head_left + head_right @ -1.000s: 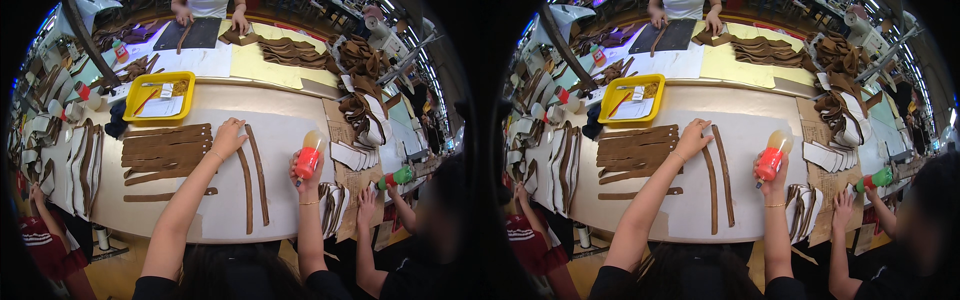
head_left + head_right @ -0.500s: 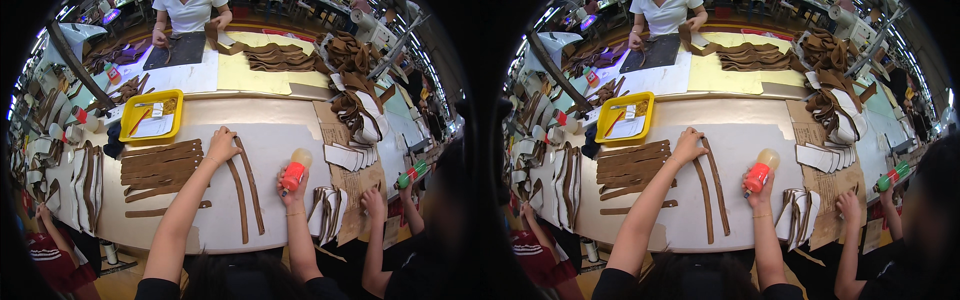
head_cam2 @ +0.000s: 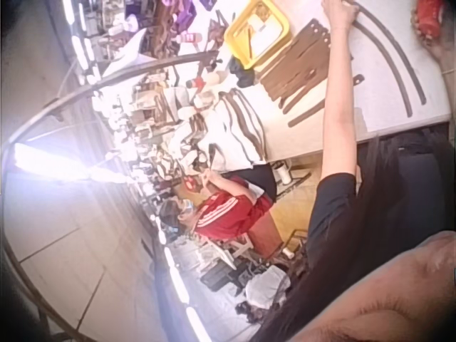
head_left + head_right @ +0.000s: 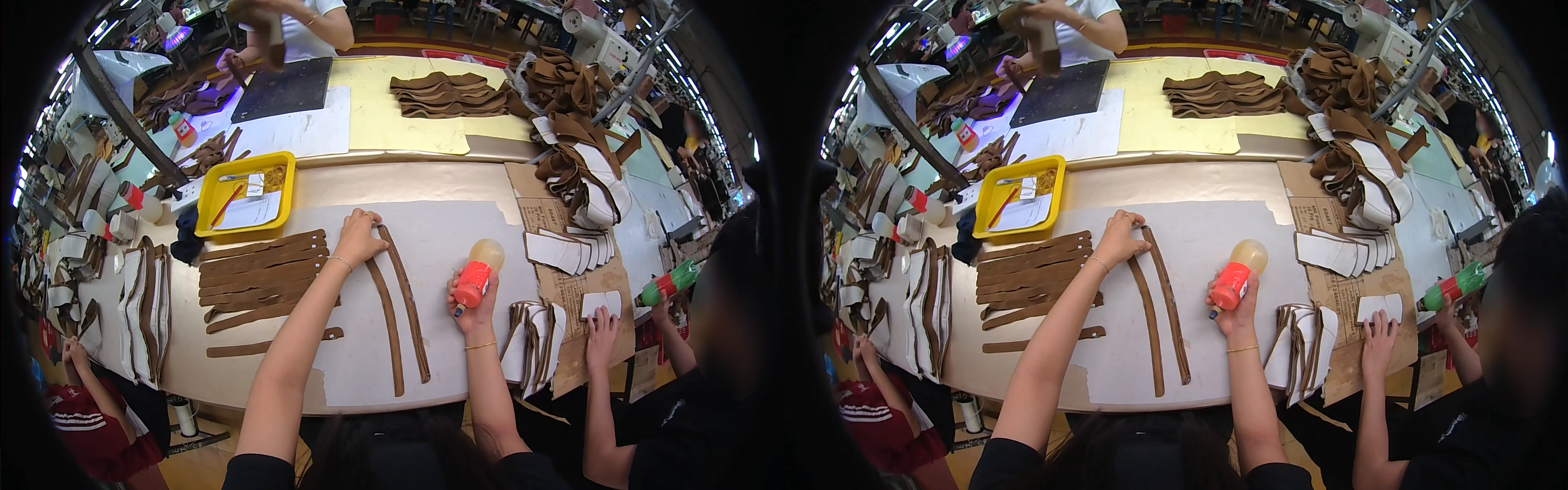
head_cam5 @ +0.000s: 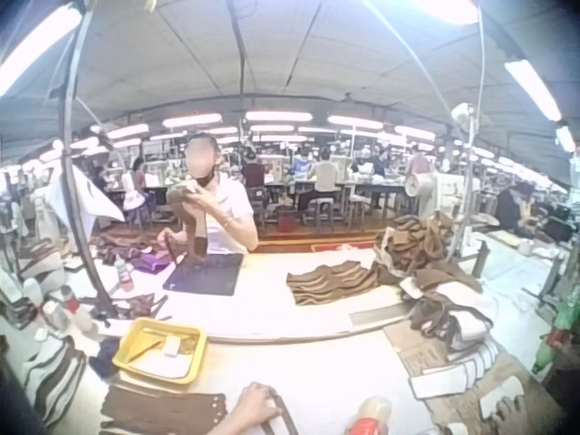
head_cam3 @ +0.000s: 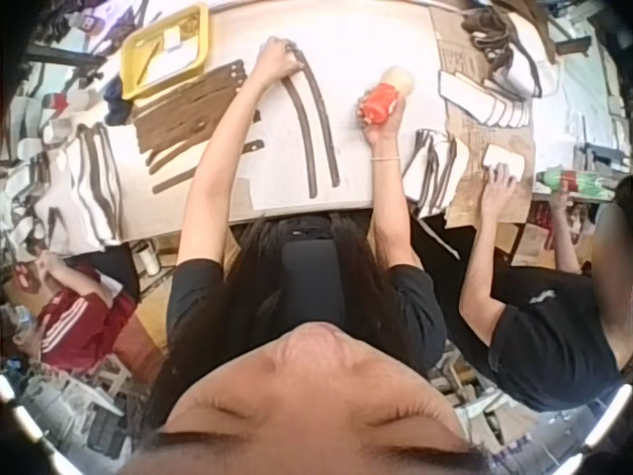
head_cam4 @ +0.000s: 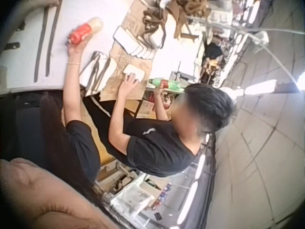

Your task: The person applies glue from a squeeze bottle onto brown leather strips and a folded leather piece on a worktable. They handle the strips and folded piece by hand, aligning and pressing them together. Other workers are visible in the background at separate stations.

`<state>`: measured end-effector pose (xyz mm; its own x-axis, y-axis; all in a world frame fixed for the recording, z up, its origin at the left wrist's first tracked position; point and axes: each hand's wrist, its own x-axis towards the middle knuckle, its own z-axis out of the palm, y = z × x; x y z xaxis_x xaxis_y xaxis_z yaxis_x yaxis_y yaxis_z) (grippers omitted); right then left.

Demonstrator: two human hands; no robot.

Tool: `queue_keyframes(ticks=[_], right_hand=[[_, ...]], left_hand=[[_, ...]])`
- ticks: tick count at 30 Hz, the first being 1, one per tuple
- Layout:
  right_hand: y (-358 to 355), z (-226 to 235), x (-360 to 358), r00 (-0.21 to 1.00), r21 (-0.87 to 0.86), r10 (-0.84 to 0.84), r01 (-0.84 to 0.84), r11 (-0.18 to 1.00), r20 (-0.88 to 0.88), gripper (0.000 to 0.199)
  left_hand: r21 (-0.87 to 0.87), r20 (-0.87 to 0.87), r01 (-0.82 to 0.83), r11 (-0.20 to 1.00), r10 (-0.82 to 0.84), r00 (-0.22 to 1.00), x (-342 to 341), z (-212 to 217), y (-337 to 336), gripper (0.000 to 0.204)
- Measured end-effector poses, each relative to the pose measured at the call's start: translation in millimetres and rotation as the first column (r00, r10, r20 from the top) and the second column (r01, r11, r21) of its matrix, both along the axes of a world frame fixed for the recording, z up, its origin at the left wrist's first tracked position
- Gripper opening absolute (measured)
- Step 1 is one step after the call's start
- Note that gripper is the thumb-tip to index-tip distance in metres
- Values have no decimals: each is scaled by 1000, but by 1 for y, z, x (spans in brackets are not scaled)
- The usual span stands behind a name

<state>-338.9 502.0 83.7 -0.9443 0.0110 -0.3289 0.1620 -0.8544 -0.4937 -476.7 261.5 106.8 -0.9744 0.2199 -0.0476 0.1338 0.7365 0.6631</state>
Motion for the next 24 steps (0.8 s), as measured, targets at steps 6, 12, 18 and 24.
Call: queue_keyframes(ticks=[6, 12, 18, 24], right_hand=[[1, 0, 0, 1000, 10, -2, 2, 1000, -10, 64], [-3, 2, 0, 1000, 23, -25, 25, 999, 7, 66], [-3, 2, -1, 1000, 18, -24, 24, 1000, -7, 67], [-3, 4, -2, 1000, 18, -12, 12, 1000, -3, 67]], left_hand=[[-113, -15, 42, 993, -44, 999, 3, 5, 4, 59], [-116, -66, 51, 992, -59, 996, 10, 5, 3, 50], [-62, -71, 9, 998, -14, 997, 7, 2, 3, 44], [-46, -12, 3, 999, -3, 1000, 2, 5, 4, 45]])
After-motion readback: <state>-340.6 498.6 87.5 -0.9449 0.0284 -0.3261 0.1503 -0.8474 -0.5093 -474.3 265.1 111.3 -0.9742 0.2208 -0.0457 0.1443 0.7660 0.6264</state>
